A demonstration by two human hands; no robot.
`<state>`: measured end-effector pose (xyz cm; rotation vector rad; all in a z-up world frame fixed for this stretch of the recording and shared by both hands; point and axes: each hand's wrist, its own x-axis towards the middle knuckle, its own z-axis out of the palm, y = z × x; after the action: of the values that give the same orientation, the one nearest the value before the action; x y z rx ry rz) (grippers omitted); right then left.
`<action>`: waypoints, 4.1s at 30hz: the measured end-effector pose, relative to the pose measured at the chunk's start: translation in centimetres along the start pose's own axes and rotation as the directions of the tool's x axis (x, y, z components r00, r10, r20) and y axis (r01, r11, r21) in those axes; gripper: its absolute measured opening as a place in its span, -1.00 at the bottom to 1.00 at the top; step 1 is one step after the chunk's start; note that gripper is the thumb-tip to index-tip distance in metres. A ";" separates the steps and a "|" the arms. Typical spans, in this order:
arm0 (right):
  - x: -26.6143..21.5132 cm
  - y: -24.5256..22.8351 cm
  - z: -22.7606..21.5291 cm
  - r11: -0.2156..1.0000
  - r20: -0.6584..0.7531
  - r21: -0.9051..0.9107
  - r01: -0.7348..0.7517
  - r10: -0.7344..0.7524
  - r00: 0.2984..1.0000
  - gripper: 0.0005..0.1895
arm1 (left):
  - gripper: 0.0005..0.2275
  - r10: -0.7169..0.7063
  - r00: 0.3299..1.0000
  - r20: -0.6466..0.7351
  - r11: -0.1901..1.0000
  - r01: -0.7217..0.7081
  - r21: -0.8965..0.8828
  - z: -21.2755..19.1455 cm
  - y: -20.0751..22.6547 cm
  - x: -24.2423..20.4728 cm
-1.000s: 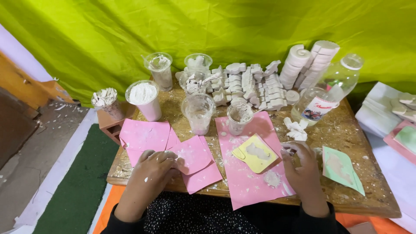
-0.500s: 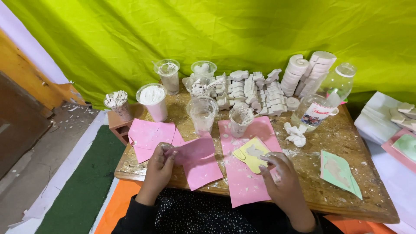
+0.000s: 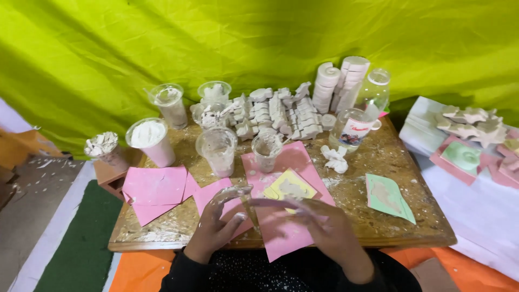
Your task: Filling a small yellow mold with white plaster paste using a spoon and smoothing the surface.
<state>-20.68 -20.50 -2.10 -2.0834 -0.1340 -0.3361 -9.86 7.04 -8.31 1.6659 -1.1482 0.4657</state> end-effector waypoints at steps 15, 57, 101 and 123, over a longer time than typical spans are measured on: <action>-2.6 -3.4 -4.9 0.847 -0.175 -0.010 -0.531 0.522 0.835 -0.50 | -0.51 -0.247 0.953 0.175 0.935 0.186 0.303 1.7 0.0 1.2; -1.5 -5.3 -3.3 0.960 0.169 0.218 -0.178 0.143 0.975 -0.50 | -0.79 -0.654 0.741 0.154 0.754 0.620 0.217 1.9 -0.5 2.0; -1.3 -3.4 -3.1 0.964 -0.086 0.029 -0.265 0.267 0.960 -0.56 | -0.76 -0.320 0.935 0.150 0.902 0.252 0.351 2.0 0.3 2.0; -1.4 6.2 -5.4 0.852 -0.525 -0.484 -0.201 -0.099 0.845 -0.59 | -0.68 -0.456 0.865 0.211 0.870 0.382 0.312 1.2 0.4 2.4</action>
<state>-21.59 -28.24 -5.04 -2.4292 0.4010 -1.0028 -9.35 4.87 -6.78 2.2036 -0.8986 0.1006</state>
